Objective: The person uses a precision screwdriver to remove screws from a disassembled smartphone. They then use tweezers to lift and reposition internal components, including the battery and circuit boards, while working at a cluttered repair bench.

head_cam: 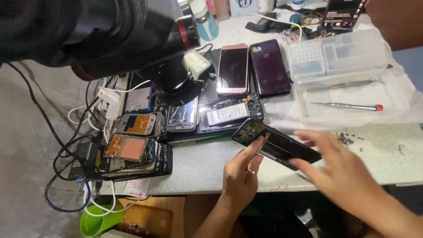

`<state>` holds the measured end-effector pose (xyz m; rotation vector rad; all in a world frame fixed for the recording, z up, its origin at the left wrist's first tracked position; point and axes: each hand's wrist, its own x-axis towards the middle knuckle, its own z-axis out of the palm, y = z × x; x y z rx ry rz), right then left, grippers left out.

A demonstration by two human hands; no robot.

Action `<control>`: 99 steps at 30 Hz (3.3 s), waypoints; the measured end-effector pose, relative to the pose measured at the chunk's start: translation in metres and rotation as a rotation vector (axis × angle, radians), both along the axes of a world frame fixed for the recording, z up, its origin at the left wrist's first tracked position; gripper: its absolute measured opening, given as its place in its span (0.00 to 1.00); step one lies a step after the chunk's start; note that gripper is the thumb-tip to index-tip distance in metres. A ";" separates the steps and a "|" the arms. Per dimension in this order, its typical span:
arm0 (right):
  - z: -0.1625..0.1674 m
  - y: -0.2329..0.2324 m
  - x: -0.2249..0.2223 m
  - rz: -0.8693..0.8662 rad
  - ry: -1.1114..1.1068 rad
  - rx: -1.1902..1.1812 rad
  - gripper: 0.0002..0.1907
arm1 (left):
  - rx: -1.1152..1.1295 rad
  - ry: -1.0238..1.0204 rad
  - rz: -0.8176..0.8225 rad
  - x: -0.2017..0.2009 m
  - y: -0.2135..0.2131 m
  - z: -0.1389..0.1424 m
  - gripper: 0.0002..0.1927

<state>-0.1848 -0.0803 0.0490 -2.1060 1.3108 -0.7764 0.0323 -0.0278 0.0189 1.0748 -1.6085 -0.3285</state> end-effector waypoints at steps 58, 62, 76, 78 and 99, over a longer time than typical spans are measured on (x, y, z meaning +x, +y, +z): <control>-0.028 -0.010 0.018 -0.061 -0.474 -0.577 0.24 | -0.025 0.203 0.103 -0.007 0.028 0.005 0.09; -0.046 0.001 0.042 0.037 -0.833 0.007 0.25 | -0.044 0.444 0.167 -0.034 0.023 -0.005 0.09; -0.030 -0.027 0.019 0.043 -1.080 0.778 0.17 | 0.152 0.064 -0.069 -0.032 0.018 0.015 0.23; -0.034 -0.032 0.009 0.105 -1.007 0.761 0.16 | 0.202 0.059 -0.087 -0.018 0.019 0.016 0.21; -0.059 -0.064 -0.023 0.638 -1.124 1.291 0.26 | 0.100 0.781 -0.450 0.027 -0.005 0.010 0.14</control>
